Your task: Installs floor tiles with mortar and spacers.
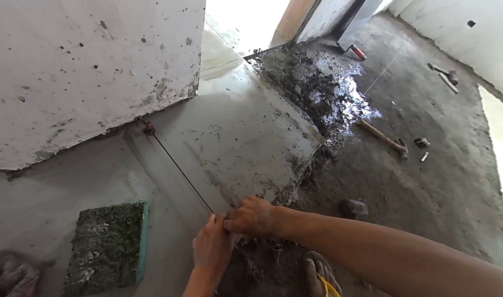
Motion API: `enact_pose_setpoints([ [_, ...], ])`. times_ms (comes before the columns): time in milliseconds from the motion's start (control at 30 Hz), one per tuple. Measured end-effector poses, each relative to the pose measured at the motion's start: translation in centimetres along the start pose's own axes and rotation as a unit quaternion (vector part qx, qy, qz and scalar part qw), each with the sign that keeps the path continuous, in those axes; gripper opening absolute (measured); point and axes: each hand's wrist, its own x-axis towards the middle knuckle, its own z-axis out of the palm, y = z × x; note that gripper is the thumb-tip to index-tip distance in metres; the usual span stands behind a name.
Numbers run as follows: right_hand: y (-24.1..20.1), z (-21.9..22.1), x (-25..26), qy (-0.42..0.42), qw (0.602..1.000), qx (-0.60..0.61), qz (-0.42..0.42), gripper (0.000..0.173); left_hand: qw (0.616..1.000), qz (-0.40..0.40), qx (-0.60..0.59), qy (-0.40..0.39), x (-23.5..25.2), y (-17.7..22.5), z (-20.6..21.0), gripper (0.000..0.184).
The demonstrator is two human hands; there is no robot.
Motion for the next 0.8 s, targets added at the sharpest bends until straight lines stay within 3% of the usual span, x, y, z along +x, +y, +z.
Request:
enact_pose_setpoints([
  [67,0.0,0.4,-0.2,0.014,1.0,-0.004,0.001,0.016,0.991,0.016,0.028,0.128,-0.8,-0.6,1.7,0.035],
  [133,0.0,0.4,0.0,0.015,1.0,-0.006,0.001,0.016,0.989,0.016,0.026,0.146,-1.2,-0.9,1.8,0.036],
  [300,0.2,0.5,0.0,0.029,0.999,-0.013,-0.024,0.017,0.989,0.119,-0.027,0.084,-0.8,-2.8,1.2,0.014],
  [400,0.6,1.0,0.0,0.058,0.996,-0.035,-0.054,0.014,0.987,0.154,-0.01,-0.04,0.7,-3.6,-1.0,0.015],
  [533,1.3,1.9,0.1,0.098,0.991,-0.05,-0.079,0.011,0.971,0.214,-0.003,-0.105,2.4,-4.9,-1.8,0.016],
  [633,1.3,1.9,-0.1,0.093,0.993,-0.039,-0.065,0.012,0.978,0.175,-0.001,-0.113,1.9,-4.5,-2.5,0.022],
  [733,1.0,2.3,-0.7,0.109,0.994,0.028,0.006,0.019,0.992,0.119,-0.028,-0.02,0.4,-3.0,-2.1,0.033],
  [800,1.3,3.8,-1.1,0.144,0.983,0.094,0.06,0.033,0.996,0.089,-0.016,0.0,0.0,-1.6,-2.2,0.044],
])
